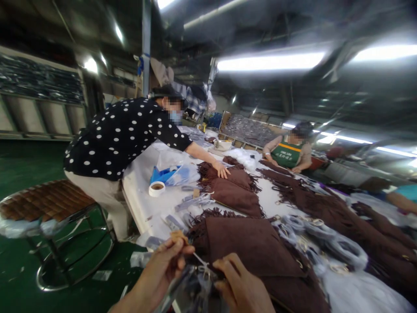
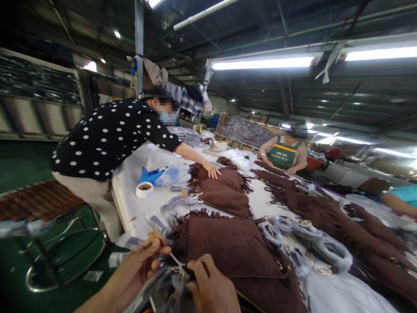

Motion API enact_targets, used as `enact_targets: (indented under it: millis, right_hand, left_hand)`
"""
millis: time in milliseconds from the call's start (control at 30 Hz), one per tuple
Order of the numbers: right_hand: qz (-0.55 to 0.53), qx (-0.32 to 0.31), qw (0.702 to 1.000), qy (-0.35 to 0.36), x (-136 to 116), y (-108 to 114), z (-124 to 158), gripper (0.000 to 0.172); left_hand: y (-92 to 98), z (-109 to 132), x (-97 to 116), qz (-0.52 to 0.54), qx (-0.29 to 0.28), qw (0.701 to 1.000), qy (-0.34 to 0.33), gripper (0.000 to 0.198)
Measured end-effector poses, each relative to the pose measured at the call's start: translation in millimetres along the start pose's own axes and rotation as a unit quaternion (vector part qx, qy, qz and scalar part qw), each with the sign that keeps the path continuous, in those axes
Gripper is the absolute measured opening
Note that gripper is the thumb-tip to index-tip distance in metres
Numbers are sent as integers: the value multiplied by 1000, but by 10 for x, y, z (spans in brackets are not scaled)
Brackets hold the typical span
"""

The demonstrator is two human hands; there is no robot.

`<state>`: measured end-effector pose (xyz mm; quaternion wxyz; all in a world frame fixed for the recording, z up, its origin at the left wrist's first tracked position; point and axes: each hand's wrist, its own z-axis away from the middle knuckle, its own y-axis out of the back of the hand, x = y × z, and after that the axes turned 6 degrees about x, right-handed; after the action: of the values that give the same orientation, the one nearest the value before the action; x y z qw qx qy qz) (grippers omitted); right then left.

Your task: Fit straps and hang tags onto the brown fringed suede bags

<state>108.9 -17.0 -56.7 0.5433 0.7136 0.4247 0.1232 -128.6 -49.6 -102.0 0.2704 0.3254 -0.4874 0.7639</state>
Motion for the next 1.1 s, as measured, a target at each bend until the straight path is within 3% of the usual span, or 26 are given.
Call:
enact_targets:
  millis: [100, 200, 267, 367, 433, 500, 567, 633, 667, 733, 867, 933, 1000, 1100]
  right_hand:
    - [81, 13, 997, 7, 196, 134, 50, 53]
    - [199, 73, 977, 32, 429, 240, 77, 62]
    - [245, 80, 964, 59, 560, 250, 72, 66]
    - [250, 60, 963, 80, 665, 248, 23, 52]
    - [229, 47, 970, 74, 671, 305, -37, 40]
    - [200, 43, 978, 44, 639, 435, -125, 35]
    - [175, 45, 983, 14, 597, 614, -245, 31]
    - [172, 70, 983, -7, 580, 792, -392, 22]
    - [180, 98, 979, -12, 591, 864, -473, 16]
    - [206, 167, 964, -23, 661, 958, -639, 13]
    - [234, 261, 932, -93, 912, 987, -882, 27]
    - [239, 255, 930, -115, 1013, 983, -886, 35]
    - [236, 209, 940, -131, 1062, 987, -781, 37]
    - [198, 81, 962, -168, 1041, 979, -453, 29]
  left_hand:
    - [160, -112, 225, -80, 95, 985, -118, 45]
    - [167, -155, 368, -244, 139, 918, -281, 65]
    - [47, -116, 310, -366, 93, 852, -363, 68]
    - [-281, -31, 72, -531, -108, 737, -403, 67]
    - [-537, -9, -64, -593, -200, 674, -394, 74]
    - [-775, -26, -104, -628, -219, 645, -376, 85]
    - [-987, -80, -21, -648, -203, 633, -373, 86]
    - [-1200, -177, 183, -666, -183, 613, -385, 65]
    - [-1321, -247, 319, -675, -178, 596, -397, 49]
    - [-1608, -445, 607, -715, -179, 532, -416, 25]
    - [-2224, -1073, 941, -690, -192, 419, -558, 23]
    - [-2376, -1436, 914, -658, -171, 409, -609, 32]
    - [-2325, -1767, 804, -659, -138, 429, -602, 40]
    - [-1884, -2116, 614, -714, -174, 421, -531, 44]
